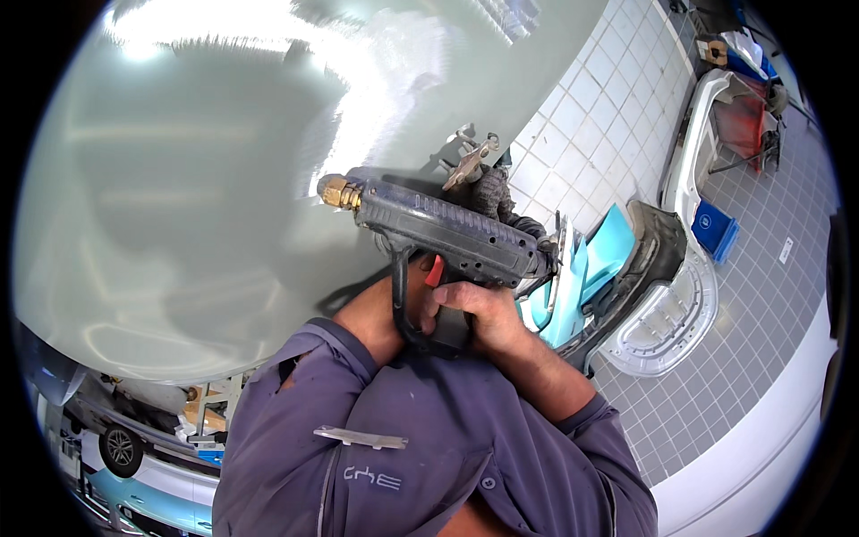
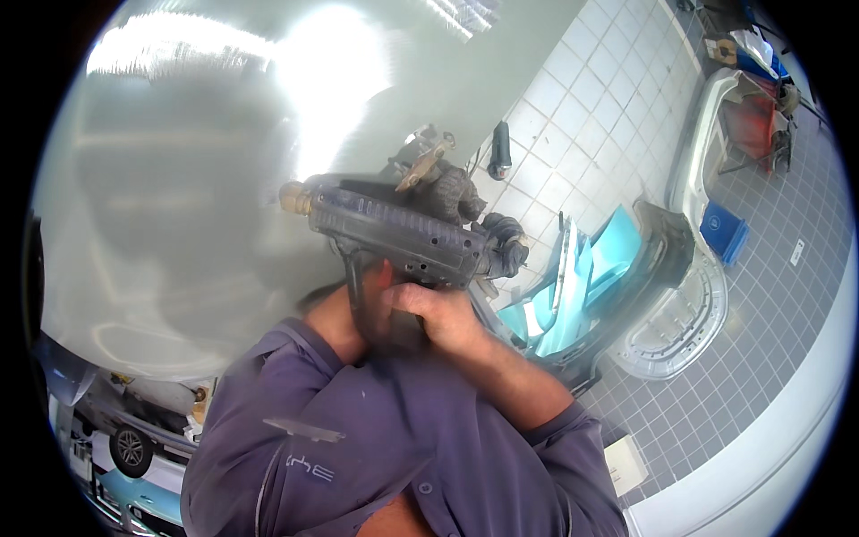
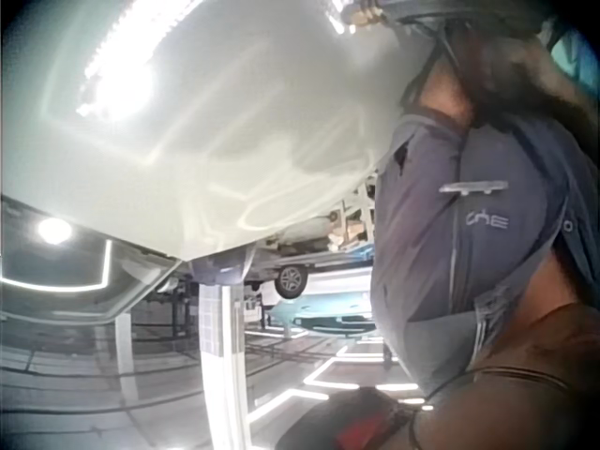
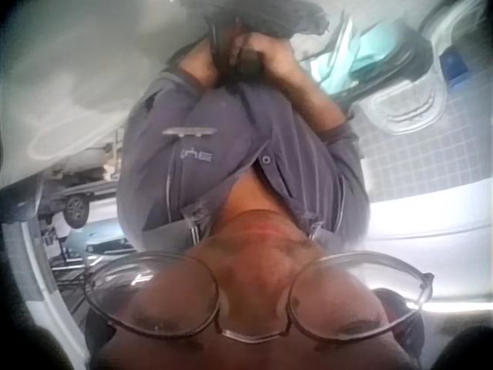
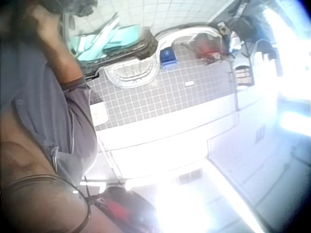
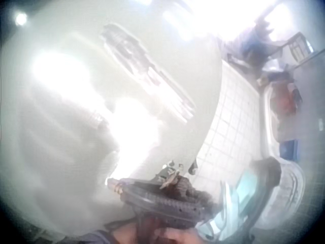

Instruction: The person prepares a power tool by attaching a disc and plugging it in, then grinds a section of a car hood to remove paint. Afterward, they use a heat gun to apply heat to the same area of the hood.

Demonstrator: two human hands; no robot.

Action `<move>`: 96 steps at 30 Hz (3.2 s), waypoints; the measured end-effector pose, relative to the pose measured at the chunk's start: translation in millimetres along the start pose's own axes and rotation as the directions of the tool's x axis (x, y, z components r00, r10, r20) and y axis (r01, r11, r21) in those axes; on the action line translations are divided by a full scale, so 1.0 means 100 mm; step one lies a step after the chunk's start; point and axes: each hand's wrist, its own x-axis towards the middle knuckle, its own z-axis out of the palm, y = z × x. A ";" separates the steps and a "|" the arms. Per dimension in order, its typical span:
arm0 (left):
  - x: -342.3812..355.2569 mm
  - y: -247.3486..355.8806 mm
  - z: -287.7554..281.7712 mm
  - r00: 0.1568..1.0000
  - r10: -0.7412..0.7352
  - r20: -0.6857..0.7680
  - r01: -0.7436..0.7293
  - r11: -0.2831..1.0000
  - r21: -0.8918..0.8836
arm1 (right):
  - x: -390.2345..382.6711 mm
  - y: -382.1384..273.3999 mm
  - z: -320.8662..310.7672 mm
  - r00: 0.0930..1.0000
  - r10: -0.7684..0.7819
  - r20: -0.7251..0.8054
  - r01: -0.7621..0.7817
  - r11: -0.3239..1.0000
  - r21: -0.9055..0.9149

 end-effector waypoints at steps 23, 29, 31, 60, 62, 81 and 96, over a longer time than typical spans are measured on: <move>-0.16 -0.01 -0.18 0.994 0.099 0.055 -0.108 0.974 0.199 | -1.16 0.53 -0.44 0.999 -0.033 0.025 0.023 0.946 0.323; -0.29 -0.28 -0.94 0.878 0.444 0.179 -0.479 0.826 0.299 | -1.35 0.78 -0.47 0.989 -0.127 0.079 0.093 0.934 0.344; -0.46 -0.29 -1.26 0.775 0.594 0.216 -0.628 0.686 0.367 | -1.39 0.83 -0.40 0.984 -0.153 0.090 0.124 0.953 0.275; -2.24 -0.06 -4.04 0.925 0.156 0.348 -0.113 0.983 -0.142 | -3.82 4.97 1.87 0.627 -0.756 -0.187 0.505 0.212 0.836; -2.37 -0.05 -4.02 0.925 0.190 0.329 -0.182 0.982 -0.054 | -3.64 5.48 1.92 0.807 -0.589 -0.039 0.274 0.315 0.908; -2.75 -5.71 -4.21 0.602 -0.792 0.099 0.425 0.424 0.800 | 0.18 8.44 0.18 0.653 0.004 -0.757 0.049 0.998 0.048; -1.65 -6.32 -4.14 0.383 -0.920 0.080 0.651 0.330 0.684 | 2.92 8.94 -4.97 -0.191 0.490 -0.850 0.369 0.839 0.401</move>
